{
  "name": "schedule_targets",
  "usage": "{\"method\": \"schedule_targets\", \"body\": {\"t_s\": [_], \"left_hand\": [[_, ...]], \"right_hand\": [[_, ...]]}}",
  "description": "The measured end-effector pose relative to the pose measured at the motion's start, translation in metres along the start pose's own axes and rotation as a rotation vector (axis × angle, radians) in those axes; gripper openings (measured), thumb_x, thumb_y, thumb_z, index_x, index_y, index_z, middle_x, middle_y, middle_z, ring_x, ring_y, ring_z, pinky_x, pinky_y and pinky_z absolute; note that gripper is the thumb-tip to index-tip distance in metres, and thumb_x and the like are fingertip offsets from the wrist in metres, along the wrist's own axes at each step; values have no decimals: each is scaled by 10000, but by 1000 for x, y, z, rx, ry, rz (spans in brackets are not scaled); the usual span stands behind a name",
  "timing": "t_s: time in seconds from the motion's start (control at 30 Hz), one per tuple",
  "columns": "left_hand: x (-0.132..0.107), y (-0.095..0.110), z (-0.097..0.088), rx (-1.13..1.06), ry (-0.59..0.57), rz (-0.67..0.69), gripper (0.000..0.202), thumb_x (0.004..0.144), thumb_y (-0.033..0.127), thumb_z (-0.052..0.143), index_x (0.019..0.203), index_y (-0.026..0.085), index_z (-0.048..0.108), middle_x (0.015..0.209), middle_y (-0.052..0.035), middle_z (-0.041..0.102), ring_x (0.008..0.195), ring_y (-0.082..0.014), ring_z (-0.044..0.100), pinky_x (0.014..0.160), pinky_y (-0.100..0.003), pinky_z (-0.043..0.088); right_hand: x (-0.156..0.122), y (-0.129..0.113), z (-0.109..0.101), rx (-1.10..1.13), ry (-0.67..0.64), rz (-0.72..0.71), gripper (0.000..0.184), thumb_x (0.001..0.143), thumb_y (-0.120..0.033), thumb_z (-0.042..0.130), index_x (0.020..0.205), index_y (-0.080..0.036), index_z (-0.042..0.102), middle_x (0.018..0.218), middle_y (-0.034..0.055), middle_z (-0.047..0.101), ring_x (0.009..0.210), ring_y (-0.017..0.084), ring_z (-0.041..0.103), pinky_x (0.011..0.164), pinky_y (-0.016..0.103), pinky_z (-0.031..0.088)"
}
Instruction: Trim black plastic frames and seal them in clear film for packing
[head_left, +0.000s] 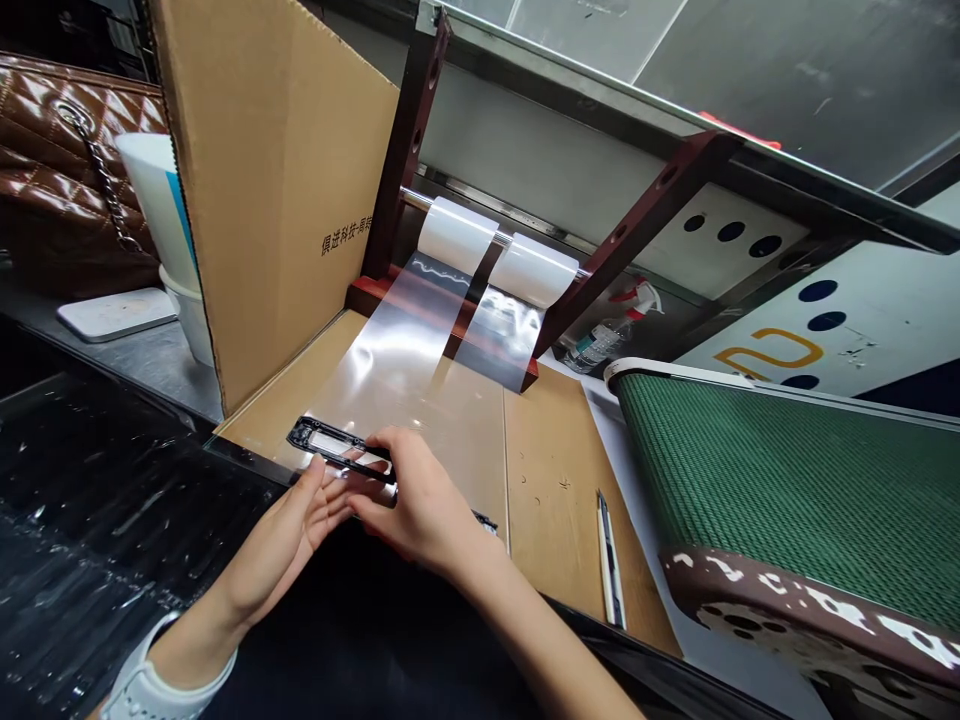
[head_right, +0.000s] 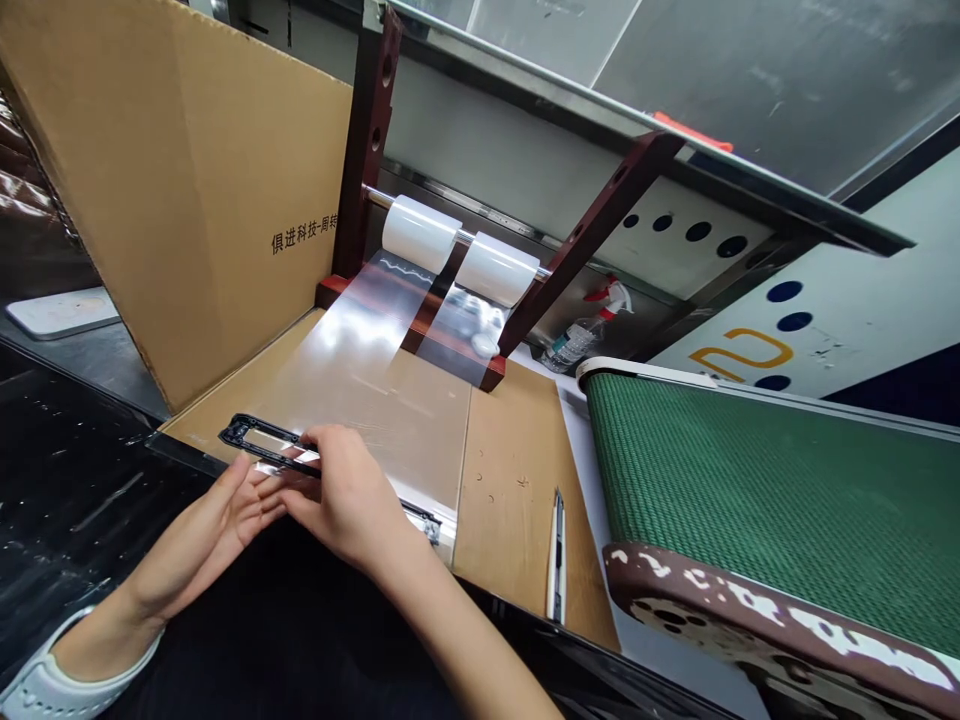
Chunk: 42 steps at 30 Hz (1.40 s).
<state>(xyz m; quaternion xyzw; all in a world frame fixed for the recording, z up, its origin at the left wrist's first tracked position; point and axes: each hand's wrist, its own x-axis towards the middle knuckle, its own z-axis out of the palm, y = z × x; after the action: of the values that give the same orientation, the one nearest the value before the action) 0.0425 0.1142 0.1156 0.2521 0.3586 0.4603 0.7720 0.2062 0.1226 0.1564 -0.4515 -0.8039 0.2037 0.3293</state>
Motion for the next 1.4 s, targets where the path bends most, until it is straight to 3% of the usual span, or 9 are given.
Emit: {"method": "schedule_targets", "body": {"t_s": [0.2,0.3,0.47,0.63,0.77,0.9,1.1,1.27,1.4], "left_hand": [[-1,0,3,37,-14,14,519,842,622,593,1100,184,696,1216,-94,715,1221,-300,587,1061,-420,444],[0,0,1,205,-18,92,547,775,623,668,1099,183,699,1193,-104,724,1179,-324,615,1045,-441,460],[12,5,-15,427,81,223,510,711,551,772,1066,191,702,1092,-104,757,1101,-355,650,1064,-474,417],[13,19,-26,452,132,289,414,787,561,698,1021,219,706,1063,-66,765,1106,-314,651,1023,-371,461],[10,28,-28,419,137,283,471,733,615,720,986,217,713,1011,-51,777,1043,-291,683,942,-316,529],[5,33,-42,441,185,234,528,740,589,729,1096,202,677,997,-56,782,929,-265,723,858,-316,578],[-7,34,-58,523,282,165,843,638,650,771,1274,144,550,822,-87,784,783,-265,733,751,-319,603],[-9,26,-75,599,267,213,816,768,598,684,1425,192,418,837,-64,773,806,-267,726,778,-342,592],[-14,17,-88,600,269,173,743,824,567,636,1448,256,380,935,-49,761,925,-267,707,852,-313,560]], "right_hand": [[1,6,-1,-36,8,-21,333,817,-109,573,1130,-191,493,1067,97,618,1009,228,609,836,381,540],[2,5,-5,14,8,2,320,819,-121,568,1117,-196,481,1055,90,618,984,216,614,835,373,542],[4,-1,-19,157,-48,69,315,816,-137,578,1094,-207,446,1072,78,617,1018,201,614,893,384,525],[4,2,-25,207,-92,105,348,815,-141,605,1110,-217,437,1075,57,625,1019,185,620,920,384,518],[3,5,-17,161,-87,100,350,818,-139,612,1122,-220,458,1091,61,625,1028,192,624,907,386,522],[-1,4,-1,61,-87,79,337,848,-143,600,1158,-199,483,1091,86,631,1041,215,612,889,386,527],[-10,3,18,-23,-159,8,328,874,-126,592,1188,-157,503,1096,122,627,1012,239,608,867,393,535],[-12,2,20,-41,-173,51,354,871,-123,602,1204,-179,495,1119,117,621,1010,236,609,875,404,539],[-11,5,20,-44,-178,57,371,874,-145,601,1228,-152,493,1134,136,625,1036,247,606,902,416,533]]}}
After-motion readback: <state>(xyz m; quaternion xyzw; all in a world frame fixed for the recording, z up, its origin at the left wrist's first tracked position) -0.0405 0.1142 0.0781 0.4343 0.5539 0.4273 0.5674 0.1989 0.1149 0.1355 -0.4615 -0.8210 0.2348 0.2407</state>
